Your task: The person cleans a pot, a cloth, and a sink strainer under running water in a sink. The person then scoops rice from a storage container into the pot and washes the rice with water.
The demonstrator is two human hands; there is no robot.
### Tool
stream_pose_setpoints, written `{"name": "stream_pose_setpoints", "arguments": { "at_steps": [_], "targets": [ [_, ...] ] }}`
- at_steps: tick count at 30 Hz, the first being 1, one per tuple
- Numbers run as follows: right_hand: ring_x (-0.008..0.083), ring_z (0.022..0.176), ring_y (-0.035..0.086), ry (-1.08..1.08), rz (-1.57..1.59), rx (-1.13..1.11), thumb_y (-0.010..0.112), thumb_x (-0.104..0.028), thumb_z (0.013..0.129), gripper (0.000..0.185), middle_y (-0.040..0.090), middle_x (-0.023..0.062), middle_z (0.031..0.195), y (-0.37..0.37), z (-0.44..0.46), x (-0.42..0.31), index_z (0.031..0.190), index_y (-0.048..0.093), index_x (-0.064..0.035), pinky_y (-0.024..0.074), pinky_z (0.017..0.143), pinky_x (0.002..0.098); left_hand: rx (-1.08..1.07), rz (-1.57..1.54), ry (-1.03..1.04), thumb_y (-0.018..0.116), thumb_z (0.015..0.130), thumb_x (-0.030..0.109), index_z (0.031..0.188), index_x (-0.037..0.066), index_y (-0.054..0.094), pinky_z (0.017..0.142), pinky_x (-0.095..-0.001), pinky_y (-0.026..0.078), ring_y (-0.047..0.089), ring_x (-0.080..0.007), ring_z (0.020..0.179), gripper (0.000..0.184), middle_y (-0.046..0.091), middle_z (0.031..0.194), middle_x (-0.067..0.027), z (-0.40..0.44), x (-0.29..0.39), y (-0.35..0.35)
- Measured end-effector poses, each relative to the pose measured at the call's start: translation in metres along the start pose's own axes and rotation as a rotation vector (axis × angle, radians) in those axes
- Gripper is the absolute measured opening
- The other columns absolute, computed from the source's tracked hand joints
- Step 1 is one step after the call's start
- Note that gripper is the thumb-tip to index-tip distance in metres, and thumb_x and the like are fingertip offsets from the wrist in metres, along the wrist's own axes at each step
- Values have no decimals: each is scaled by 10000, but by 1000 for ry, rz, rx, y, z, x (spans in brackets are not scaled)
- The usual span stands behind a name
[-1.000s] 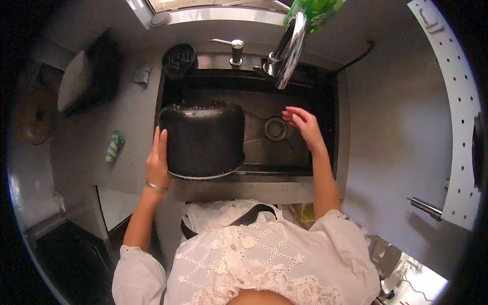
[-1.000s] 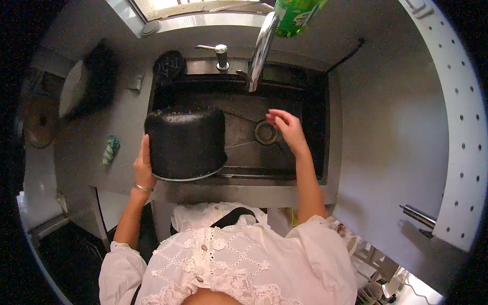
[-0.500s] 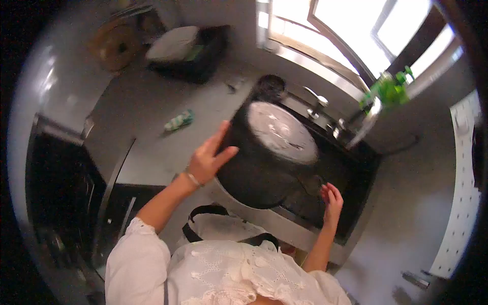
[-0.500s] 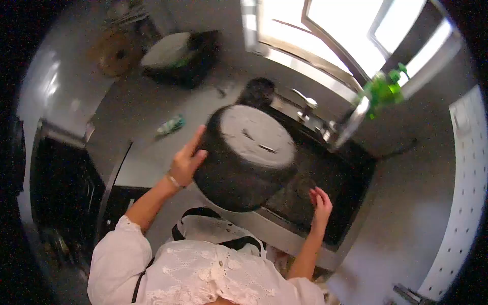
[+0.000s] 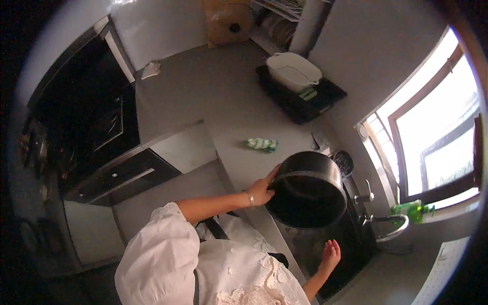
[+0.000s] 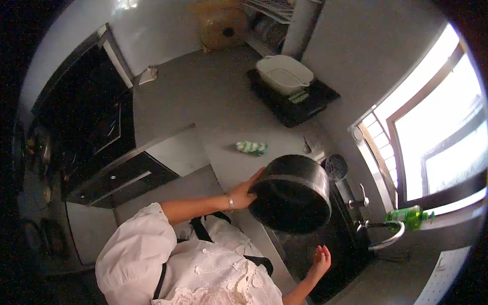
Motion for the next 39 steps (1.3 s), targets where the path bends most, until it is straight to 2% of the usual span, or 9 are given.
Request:
{"name": "stream_pose_setpoints", "arguments": {
  "at_steps": [3, 8, 10, 12, 16, 20, 26, 30, 39],
  "targets": [
    [172, 889, 615, 7, -73, -33, 520, -124, 868, 248, 633, 96, 996, 63, -7, -14, 1088, 570, -21, 477, 786, 257, 4, -529, -675, 518, 768, 16, 1287, 76, 373, 756, -391, 528, 583, -300, 962, 542, 545, 1128, -141, -16, -67, -36],
    [145, 842, 607, -27, -168, -265, 519, -103, 855, 215, 629, 59, 931, 207, 2, -24, 1032, 593, -4, 464, 743, 240, 217, -1031, -519, 537, 773, -7, 951, -44, 539, 759, -432, 539, 577, -265, 942, 182, 551, 1020, -134, -32, -94, -167],
    [148, 837, 594, -100, -282, -431, 501, -48, 845, 193, 628, 55, 918, 280, 0, -26, 996, 604, 14, 463, 766, 257, 289, -566, -269, 524, 769, 65, 955, -44, 544, 750, -458, 542, 570, -350, 937, 216, 556, 1063, -168, -32, -107, -233],
    [137, 873, 589, -133, -367, -610, 499, -4, 824, 205, 629, 61, 920, 347, -1, -16, 1001, 587, 51, 450, 804, 253, 499, -1302, -488, 519, 768, 70, 961, -96, 515, 778, -439, 543, 537, -411, 990, 255, 522, 1111, -253, -33, -132, -272],
    [205, 862, 615, -380, -599, -817, 474, 16, 811, 265, 641, 117, 931, 458, -25, -3, 1045, 590, -28, 467, 757, 280, 563, -1540, -530, 524, 771, 94, 1041, -223, 398, 798, -381, 546, 488, -455, 1057, 435, 383, 1157, -433, -40, -197, -341],
    [298, 904, 566, -529, -953, -836, 487, 9, 796, 406, 594, 113, 1010, 513, -40, 2, 1176, 511, -131, 468, 788, 337, 507, -1517, -522, 517, 789, 103, 1086, -244, 346, 801, -360, 544, 495, -438, 1058, 488, 351, 1191, -431, -31, -227, -375],
    [309, 1071, 461, -636, -1221, -641, 505, -1, 741, 597, 515, 109, 1119, 522, -6, 25, 1299, 380, -171, 434, 872, 395, 372, -1577, -569, 535, 817, 66, 1051, -239, 376, 814, -351, 546, 552, -371, 983, 416, 158, 1299, -432, 4, -195, -347],
    [323, 1033, 468, -583, -976, -557, 527, 2, 731, 558, 499, 134, 1113, 494, -4, 15, 1266, 405, -97, 430, 852, 389, 220, -1565, -659, 546, 822, 76, 1261, -167, 170, 853, -384, 525, 521, -383, 1033, 627, 103, 1351, -383, 31, -210, -326],
    [294, 902, 567, -349, -668, -211, 497, -22, 774, 249, 585, 138, 989, 245, -30, 1, 1001, 600, -19, 461, 777, 342, 69, -1432, -821, 511, 799, 54, 1104, -266, 317, 829, -362, 534, 503, -407, 1061, 483, 251, 1252, -446, 71, -179, -241]
  ]
}}
Point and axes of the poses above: each hand's wrist, its own z-axis towards the middle knuckle, its own y-axis out of the palm, x = y × z, the point moved 8 cm from there along z, towards the middle knuckle
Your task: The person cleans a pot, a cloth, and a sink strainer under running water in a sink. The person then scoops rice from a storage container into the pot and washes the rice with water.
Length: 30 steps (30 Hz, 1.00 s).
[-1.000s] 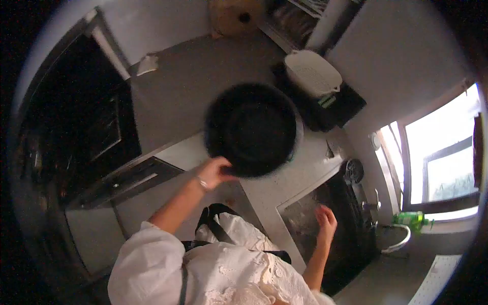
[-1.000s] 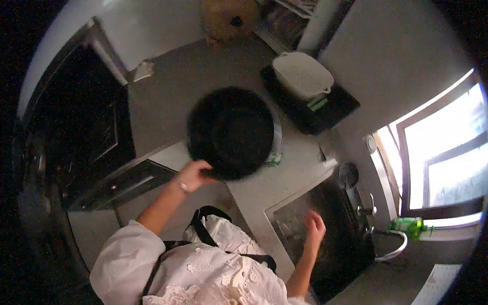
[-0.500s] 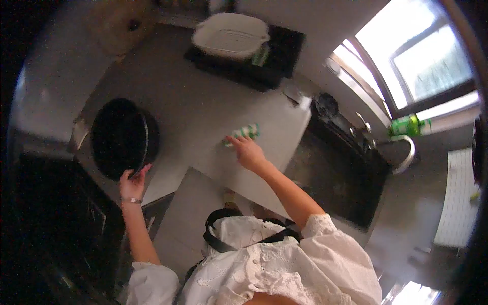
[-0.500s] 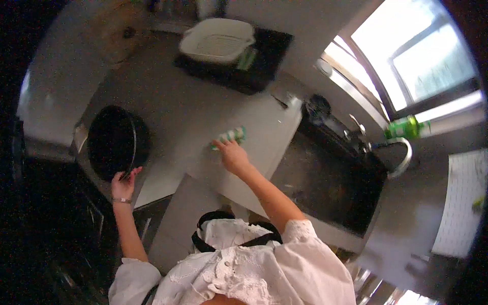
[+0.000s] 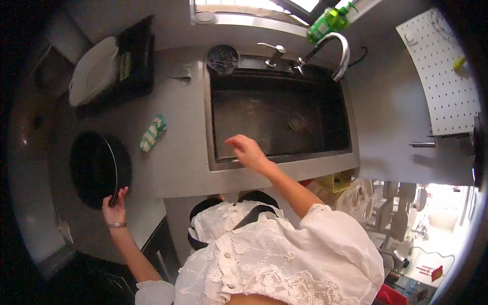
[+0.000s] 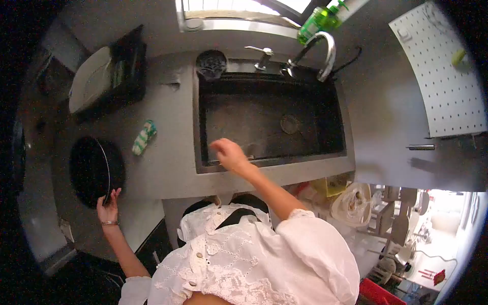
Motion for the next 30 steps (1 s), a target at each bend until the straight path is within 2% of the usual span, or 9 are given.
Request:
{"name": "stream_pose_setpoints", "arguments": {
  "at_steps": [9, 10, 13, 15, 18, 19, 23, 26, 30],
  "targets": [
    [233, 816, 629, 435, 19, 199, 494, -83, 823, 204, 653, 127, 905, -180, -100, 174, 953, 635, -15, 484, 729, 316, 176, 78, -31, 573, 799, 133, 1209, -173, 285, 792, -356, 545, 521, -372, 1046, 587, 358, 1252, -358, 10, -53, 42],
    [177, 807, 619, 490, -46, 175, 484, -87, 826, 229, 659, 101, 887, -197, -102, 201, 982, 628, 0, 476, 725, 270, 178, 36, -55, 592, 800, 164, 1238, -149, 268, 791, -353, 544, 527, -355, 1045, 629, 370, 1259, -335, 4, -64, 54],
    [262, 926, 611, 657, -14, 122, 511, -126, 804, 253, 644, 145, 966, -219, -102, 289, 996, 630, -13, 462, 808, 326, 237, 124, 12, 662, 780, 322, 1330, -31, 226, 799, -342, 532, 543, -294, 1040, 786, 390, 1296, -252, -8, -84, 54],
    [281, 977, 587, 662, -56, 73, 493, -106, 797, 303, 619, 161, 1032, -217, -91, 348, 1068, 598, -23, 454, 833, 342, 328, 340, 183, 665, 779, 346, 1348, 3, 221, 804, -337, 526, 547, -294, 1035, 799, 400, 1295, -239, -28, -103, 55],
    [304, 1073, 525, 771, -104, -40, 469, -85, 781, 400, 556, 171, 1152, -198, -78, 411, 1173, 535, -42, 395, 922, 378, 285, 352, 157, 551, 873, 267, 1376, 98, 254, 814, -335, 514, 559, -270, 1011, 608, 417, 1294, -212, -42, -151, 44],
    [303, 1103, 501, 736, -301, -124, 459, -99, 786, 413, 546, 150, 1173, -187, -69, 429, 1193, 523, -65, 354, 959, 404, 273, 370, 142, 521, 895, 237, 1388, 125, 248, 813, -334, 512, 562, -265, 1006, 575, 414, 1300, -208, -48, -166, 45],
    [324, 1212, 382, 698, -662, -467, 446, -142, 796, 465, 422, 133, 1313, -163, -40, 442, 1259, 470, -112, 194, 1051, 487, 222, 584, 163, 464, 919, 182, 1322, 73, 374, 837, -322, 503, 561, -246, 997, 427, 470, 1234, -199, -72, -206, 57],
    [349, 1249, 339, 753, -686, -730, 447, -203, 822, 487, 372, 176, 1350, -137, -37, 475, 1285, 431, -53, 160, 1082, 433, 328, 606, 192, 465, 918, 157, 1327, 54, 362, 838, -317, 504, 563, -241, 994, 434, 457, 1260, -196, -95, -222, 57],
    [331, 1277, 301, 940, -228, -294, 449, -238, 847, 497, 346, 167, 1370, -137, -21, 487, 1294, 406, -25, 186, 1079, 408, 396, 598, 184, 461, 922, 151, 1309, 46, 391, 838, -301, 499, 568, -234, 985, 407, 485, 1227, -191, -95, -238, 61]
  ]
}}
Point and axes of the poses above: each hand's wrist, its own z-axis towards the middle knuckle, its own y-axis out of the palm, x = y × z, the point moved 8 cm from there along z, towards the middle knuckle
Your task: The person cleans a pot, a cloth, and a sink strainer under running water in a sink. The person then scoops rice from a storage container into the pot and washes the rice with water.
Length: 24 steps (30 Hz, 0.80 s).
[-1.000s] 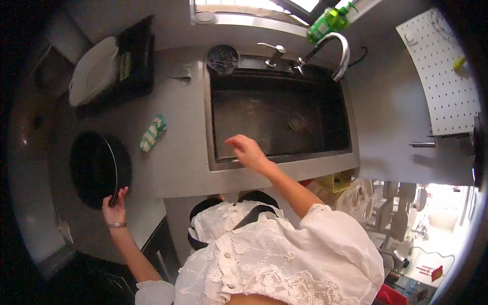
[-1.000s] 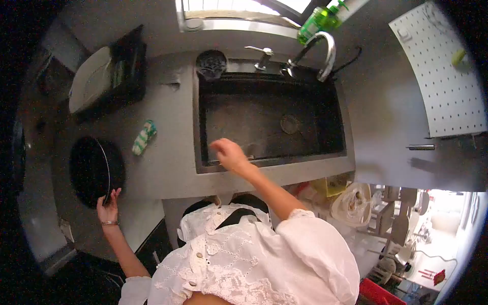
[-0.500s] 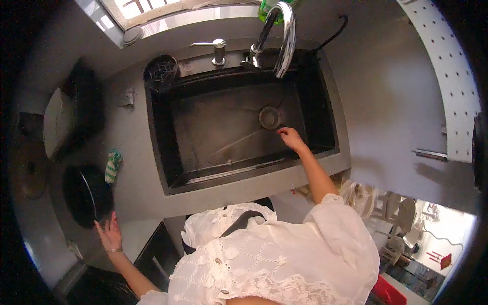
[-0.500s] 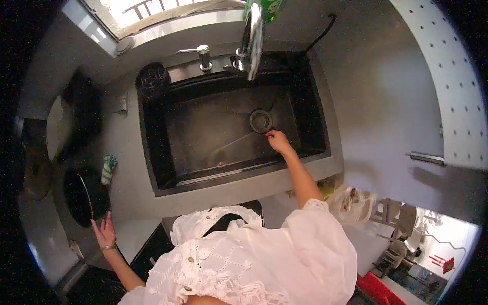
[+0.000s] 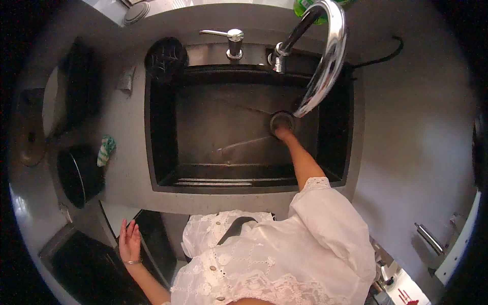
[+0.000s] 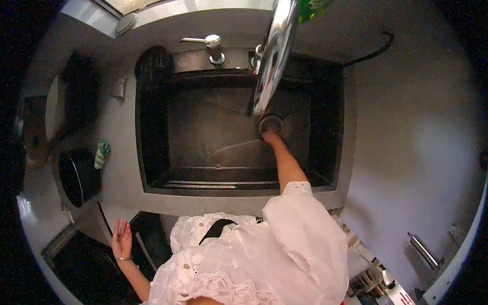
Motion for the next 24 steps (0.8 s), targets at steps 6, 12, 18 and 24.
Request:
{"name": "stream_pose_setpoints", "arguments": {
  "at_steps": [6, 12, 18, 24],
  "targets": [
    [310, 1243, 360, 46, 265, 229, 453, -250, 860, 478, 386, 171, 1340, 5, 31, 8, 1285, 417, -34, 280, 1037, 386, -68, -3, -14, 464, 916, 137, 1308, 39, 386, 858, -307, 487, 553, -243, 1013, 412, 504, 1196, -196, 10, 3, 17],
    [289, 1049, 510, -311, 39, 445, 511, -178, 813, 349, 516, 158, 1148, -68, -68, -42, 1139, 491, -56, 412, 882, 384, -193, -11, -38, 451, 916, 113, 1322, 34, 360, 894, -323, 468, 543, -266, 1031, 424, 500, 1199, -201, 31, 10, 14],
    [336, 936, 531, -603, 49, 569, 626, -76, 682, 319, 525, 143, 943, -108, -154, -60, 968, 486, -97, 441, 758, 414, -336, -31, -55, 449, 918, 133, 1298, 8, 367, 891, -328, 462, 535, -259, 1034, 409, 506, 1180, -209, 54, 22, 28],
    [300, 863, 547, -625, -538, 616, 702, -113, 650, 388, 500, 104, 924, -141, -268, -114, 952, 460, -93, 489, 651, 403, -420, -34, -112, 482, 903, 112, 1277, 4, 396, 878, -321, 476, 545, -258, 1029, 399, 517, 1174, -200, 81, 29, 47]
  ]
}}
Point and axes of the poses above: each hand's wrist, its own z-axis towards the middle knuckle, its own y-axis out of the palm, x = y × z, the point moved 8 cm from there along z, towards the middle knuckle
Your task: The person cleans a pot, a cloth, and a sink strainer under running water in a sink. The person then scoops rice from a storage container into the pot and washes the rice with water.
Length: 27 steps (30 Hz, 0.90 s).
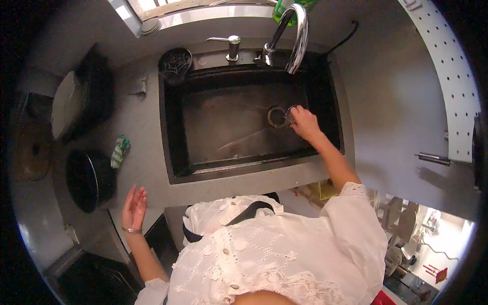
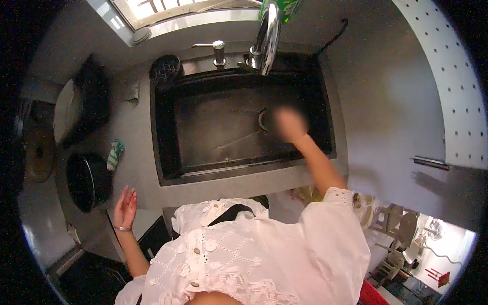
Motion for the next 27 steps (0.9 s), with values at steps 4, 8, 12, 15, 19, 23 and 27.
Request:
{"name": "stream_pose_setpoints", "arguments": {
  "at_steps": [4, 8, 12, 15, 19, 23, 27],
  "targets": [
    [294, 855, 545, -102, -100, 116, 707, -115, 651, 369, 493, 104, 912, -44, -13, -18, 914, 449, -85, 489, 631, 398, -100, 55, 9, 505, 889, 127, 1266, -9, 401, 875, -316, 471, 554, -246, 1009, 413, 538, 1144, -195, 13, 6, 9],
    [300, 827, 537, -189, -63, 209, 711, -90, 650, 382, 475, 110, 905, -75, -21, -30, 912, 435, -65, 478, 651, 388, -172, 65, -14, 509, 882, 122, 1263, -13, 402, 872, -310, 472, 554, -239, 1012, 418, 541, 1142, -188, 22, 8, 18],
    [276, 805, 543, -214, 98, 163, 623, -66, 684, 198, 535, 109, 858, -95, -23, -38, 863, 538, -67, 468, 703, 355, -189, 63, -15, 498, 883, 115, 1260, -16, 405, 872, -310, 474, 555, -238, 1015, 410, 541, 1143, -186, 25, 10, 18],
    [265, 821, 542, -368, 39, 240, 572, -73, 709, 134, 568, 110, 854, -105, -28, -52, 842, 588, -64, 459, 742, 341, -203, 35, -32, 494, 882, 107, 1251, -22, 416, 872, -309, 476, 555, -240, 1019, 399, 541, 1142, -186, 29, 8, 13],
    [269, 856, 538, -337, -204, 238, 560, -83, 719, 163, 568, 118, 903, -112, -26, -59, 877, 576, -49, 455, 769, 343, -196, 6, -40, 485, 881, 88, 1241, -28, 430, 867, -305, 481, 559, -241, 1014, 382, 546, 1135, -183, 31, 5, 12],
    [262, 872, 547, -368, -216, 222, 533, -58, 738, 191, 570, 118, 926, -130, -22, -65, 925, 570, -42, 458, 779, 345, -180, -18, -38, 470, 884, 80, 1242, -28, 430, 866, -306, 483, 564, -243, 1006, 376, 549, 1129, -183, 31, 4, 11],
    [260, 879, 555, -377, -171, 259, 518, -52, 761, 199, 574, 119, 946, -133, -22, -55, 952, 573, -39, 466, 776, 341, -202, -61, -63, 441, 893, 60, 1270, -18, 399, 867, -323, 484, 555, -254, 1032, 388, 536, 1170, -186, 37, 2, 10]
  ]
}}
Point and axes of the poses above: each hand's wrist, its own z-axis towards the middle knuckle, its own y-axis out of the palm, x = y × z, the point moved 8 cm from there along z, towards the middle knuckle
